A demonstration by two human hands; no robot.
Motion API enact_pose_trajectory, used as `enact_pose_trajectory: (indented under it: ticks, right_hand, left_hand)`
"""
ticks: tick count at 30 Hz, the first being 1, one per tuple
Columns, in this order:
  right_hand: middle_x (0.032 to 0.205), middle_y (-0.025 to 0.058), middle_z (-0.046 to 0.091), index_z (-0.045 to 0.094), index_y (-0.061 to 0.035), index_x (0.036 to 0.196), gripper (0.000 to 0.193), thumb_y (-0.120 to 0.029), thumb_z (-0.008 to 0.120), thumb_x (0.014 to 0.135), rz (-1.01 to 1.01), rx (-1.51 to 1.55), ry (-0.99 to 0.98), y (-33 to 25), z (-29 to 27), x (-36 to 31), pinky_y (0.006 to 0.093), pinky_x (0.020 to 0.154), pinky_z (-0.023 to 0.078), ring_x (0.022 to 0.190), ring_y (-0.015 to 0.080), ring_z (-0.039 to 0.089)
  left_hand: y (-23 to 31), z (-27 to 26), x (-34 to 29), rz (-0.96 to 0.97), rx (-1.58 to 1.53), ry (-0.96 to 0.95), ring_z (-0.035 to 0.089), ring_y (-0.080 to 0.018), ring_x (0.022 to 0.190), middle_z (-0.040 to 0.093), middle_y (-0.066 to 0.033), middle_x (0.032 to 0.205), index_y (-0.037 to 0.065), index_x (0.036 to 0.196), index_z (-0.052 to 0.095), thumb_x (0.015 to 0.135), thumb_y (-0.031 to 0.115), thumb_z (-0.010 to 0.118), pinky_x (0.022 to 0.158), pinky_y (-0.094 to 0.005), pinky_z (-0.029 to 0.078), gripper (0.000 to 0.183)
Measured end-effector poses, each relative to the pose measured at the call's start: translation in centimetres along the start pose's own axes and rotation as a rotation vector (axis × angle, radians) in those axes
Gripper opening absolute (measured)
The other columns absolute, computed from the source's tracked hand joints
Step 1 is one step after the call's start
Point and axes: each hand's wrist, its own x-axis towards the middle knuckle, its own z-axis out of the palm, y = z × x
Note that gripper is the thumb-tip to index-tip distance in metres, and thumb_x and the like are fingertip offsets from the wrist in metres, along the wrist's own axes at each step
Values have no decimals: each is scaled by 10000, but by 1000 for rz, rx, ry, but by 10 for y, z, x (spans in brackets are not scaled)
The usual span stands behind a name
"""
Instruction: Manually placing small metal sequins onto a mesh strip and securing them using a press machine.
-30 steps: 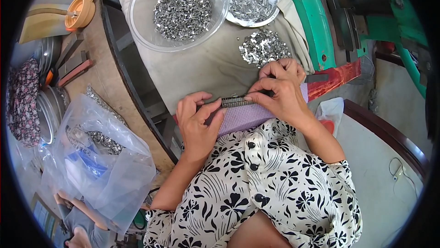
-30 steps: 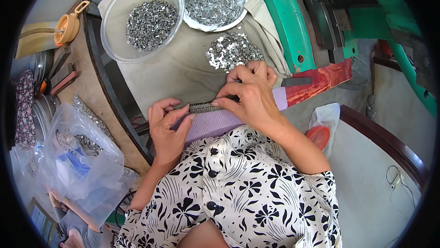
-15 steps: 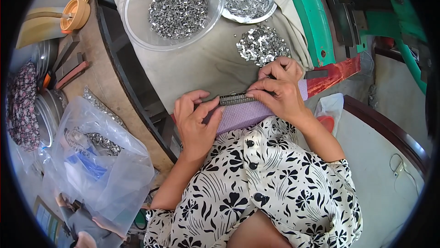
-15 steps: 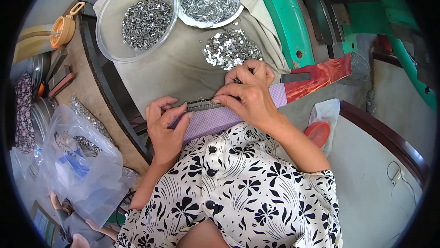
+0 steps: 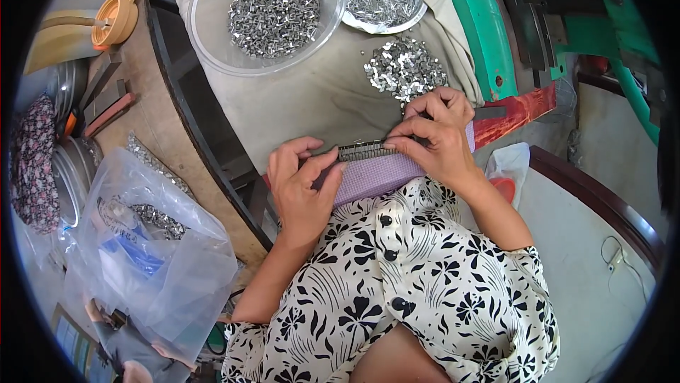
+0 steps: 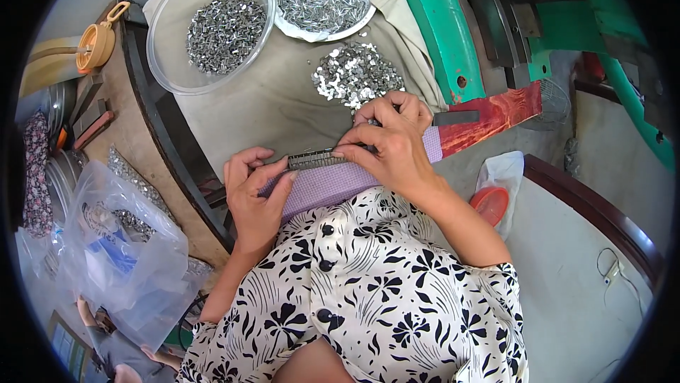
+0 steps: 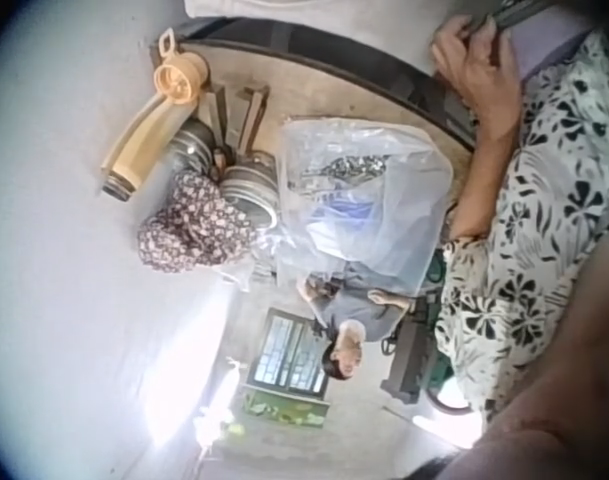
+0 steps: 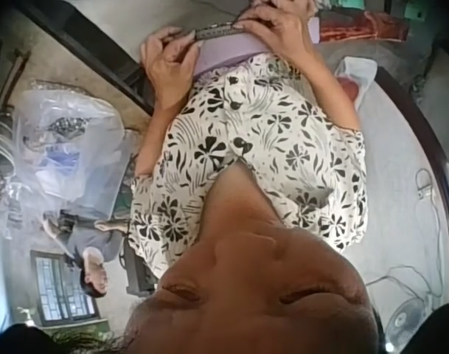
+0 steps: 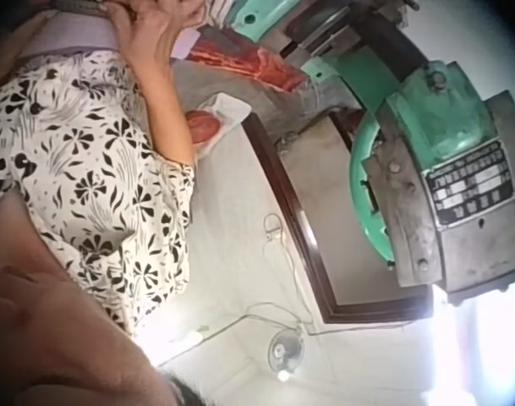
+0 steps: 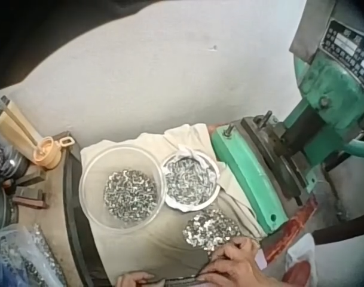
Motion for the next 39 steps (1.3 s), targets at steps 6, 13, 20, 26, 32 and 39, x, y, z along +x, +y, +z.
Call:
enact_pose_trajectory:
  ticks: [6, 13, 20, 26, 32, 39]
  right_hand:
    - [930, -71, 604, 781, -181, 796, 176, -302, 835, 680, 12, 3, -18, 1, -1, 0, 414, 956, 253, 1067, 226, 461]
    - [954, -64, 614, 786, -175, 822, 163, -273, 829, 699, -1, 55, -88, 4, -10, 2, 427, 982, 247, 1090, 238, 448]
    - [967, -68, 616, 785, -181, 824, 158, -267, 829, 700, 6, 45, -95, 0, -6, 2, 424, 983, 252, 1096, 239, 446]
    - [977, -71, 620, 782, -179, 816, 157, -271, 829, 697, -9, 17, -69, 3, -9, 1, 422, 980, 262, 1102, 238, 455]
    - [996, -66, 626, 781, -164, 820, 156, -247, 832, 699, -8, 8, -93, 4, -15, 1, 413, 971, 281, 1110, 234, 464]
    - [1020, -55, 632, 770, -142, 852, 161, -206, 827, 715, -6, 15, -147, 9, -26, 1, 413, 982, 291, 1109, 247, 478]
  left_hand:
    - [-1, 1, 0, 4, -4, 9, 552, -269, 936, 635, -75, 1071, 66, 953, 760, 688, 76, 813, 823, -370, 441, 270]
    - [0, -1, 0, -23, -13, -28, 520, -236, 932, 623, -83, 1087, 37, 971, 758, 707, 33, 813, 835, -337, 433, 270]
    - [0, 0, 0, 2, -14, -12, 520, -234, 931, 622, -80, 1087, 42, 976, 757, 709, 35, 813, 836, -337, 429, 272]
    - [0, 0, 0, 5, 2, 1, 547, -267, 942, 632, -80, 1077, 62, 952, 761, 688, 76, 817, 824, -365, 447, 270]
    - [0, 0, 0, 5, 1, -3, 545, -263, 936, 632, -78, 1076, 62, 952, 761, 685, 74, 819, 824, -363, 444, 274]
    - [0, 1, 0, 1, -4, -4, 530, -243, 923, 627, -78, 1083, 50, 965, 757, 699, 58, 817, 837, -347, 430, 273]
